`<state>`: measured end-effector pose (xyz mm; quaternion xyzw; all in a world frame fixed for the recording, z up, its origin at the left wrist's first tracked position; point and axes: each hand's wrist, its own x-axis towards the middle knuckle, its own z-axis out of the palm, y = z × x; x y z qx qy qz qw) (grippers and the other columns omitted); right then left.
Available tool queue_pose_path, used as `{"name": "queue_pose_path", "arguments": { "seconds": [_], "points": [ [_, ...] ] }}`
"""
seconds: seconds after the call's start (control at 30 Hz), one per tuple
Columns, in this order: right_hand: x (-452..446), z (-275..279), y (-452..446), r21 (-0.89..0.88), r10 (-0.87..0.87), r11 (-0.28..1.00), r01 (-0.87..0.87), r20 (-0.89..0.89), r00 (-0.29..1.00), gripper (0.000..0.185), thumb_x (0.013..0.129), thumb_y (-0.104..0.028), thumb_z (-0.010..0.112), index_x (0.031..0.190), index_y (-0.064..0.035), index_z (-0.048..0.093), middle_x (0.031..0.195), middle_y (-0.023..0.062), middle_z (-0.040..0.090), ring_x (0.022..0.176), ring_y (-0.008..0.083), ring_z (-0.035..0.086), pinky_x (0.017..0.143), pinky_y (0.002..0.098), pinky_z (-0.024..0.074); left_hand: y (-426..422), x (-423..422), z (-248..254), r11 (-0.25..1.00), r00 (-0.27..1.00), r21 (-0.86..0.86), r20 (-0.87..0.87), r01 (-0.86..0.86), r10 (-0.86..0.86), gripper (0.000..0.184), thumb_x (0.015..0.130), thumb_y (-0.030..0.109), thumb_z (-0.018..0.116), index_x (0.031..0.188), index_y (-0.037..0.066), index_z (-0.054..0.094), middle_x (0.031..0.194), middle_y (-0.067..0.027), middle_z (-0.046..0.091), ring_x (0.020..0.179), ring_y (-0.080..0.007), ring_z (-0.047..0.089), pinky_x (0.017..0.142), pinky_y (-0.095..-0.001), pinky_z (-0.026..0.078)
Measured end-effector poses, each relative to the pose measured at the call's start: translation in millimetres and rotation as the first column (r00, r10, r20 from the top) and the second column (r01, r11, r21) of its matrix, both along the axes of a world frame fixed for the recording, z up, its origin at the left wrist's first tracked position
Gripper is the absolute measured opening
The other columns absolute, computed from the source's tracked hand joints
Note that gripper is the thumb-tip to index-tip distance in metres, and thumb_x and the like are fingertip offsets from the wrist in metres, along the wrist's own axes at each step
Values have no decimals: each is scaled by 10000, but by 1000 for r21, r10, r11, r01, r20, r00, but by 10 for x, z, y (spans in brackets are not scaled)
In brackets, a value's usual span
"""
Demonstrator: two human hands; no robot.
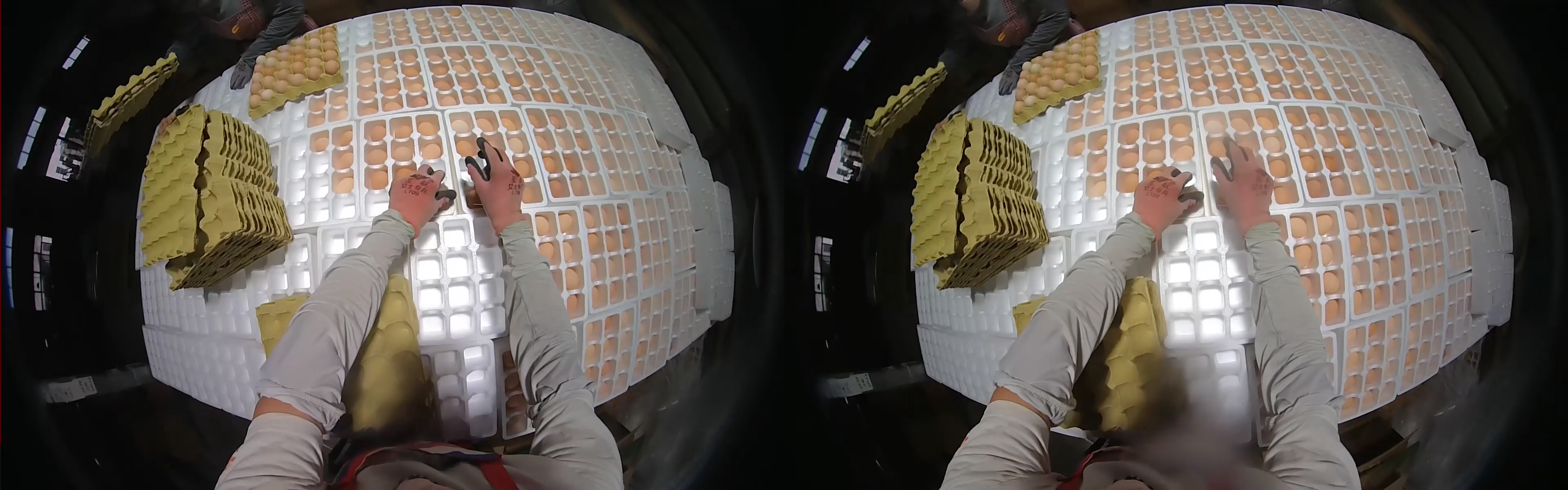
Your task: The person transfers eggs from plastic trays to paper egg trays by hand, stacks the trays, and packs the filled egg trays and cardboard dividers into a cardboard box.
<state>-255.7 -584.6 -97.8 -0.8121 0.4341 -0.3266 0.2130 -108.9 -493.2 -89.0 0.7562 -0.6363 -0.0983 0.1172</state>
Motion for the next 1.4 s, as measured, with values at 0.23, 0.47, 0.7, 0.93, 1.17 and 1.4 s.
{"name": "queue_pose_path", "arguments": {
  "seconds": [0.23,0.47,0.7,0.93,1.17,1.4],
  "points": [
    [152,-425,-159,-167,72,985,-45,158,985,450,888,-105,486,1320,15,451,1305,196,485,1229,371,412,1055,444,290,-579,44,-450,1000,999,11,32,-22,21,541,854,253,553,1370,169,414,1353,-92,433,1288,-343,344,1068,-514,257],
    [-637,810,1421,440,174,855,-275,256,951,376,851,-152,629,1195,-4,593,1109,194,641,1066,290,604,915,359,466,1275,386,1079,953,886,-301,-448,-27,-116,486,876,251,605,1326,107,488,1371,-139,448,1306,-301,372,1085,-403,309],
    [-1318,4,2912,576,414,738,-353,27,910,437,915,-214,551,1266,34,473,1095,179,594,1003,293,560,932,373,420,4204,579,790,623,625,49,79,-781,777,578,836,471,579,1235,56,533,1194,-151,538,1067,-311,538,944,-417,410],
    [-945,1049,3362,742,-4,670,-22,33,999,438,906,-187,585,1268,40,487,1114,191,610,1042,269,565,925,361,430,4808,226,736,768,569,111,-607,-630,555,516,859,351,631,1256,45,508,1195,-191,567,1048,-357,580,883,-400,467],
    [721,2393,2877,-182,348,937,-298,567,747,429,952,-54,433,1375,17,412,1374,136,468,1252,204,448,1044,315,354,4686,1319,1457,328,244,-262,-965,-908,-95,337,824,65,704,1106,-89,600,999,-98,676,883,-93,608,794,-239,500],
    [2409,2006,3464,237,326,594,-769,803,500,565,973,-203,505,1473,-88,269,1451,107,340,1270,213,401,1056,312,315,3869,1852,1906,-95,427,-417,-887,-904,-173,153,827,82,703,891,-42,639,788,-15,633,731,-68,548,688,-243,464]
  ]
}}
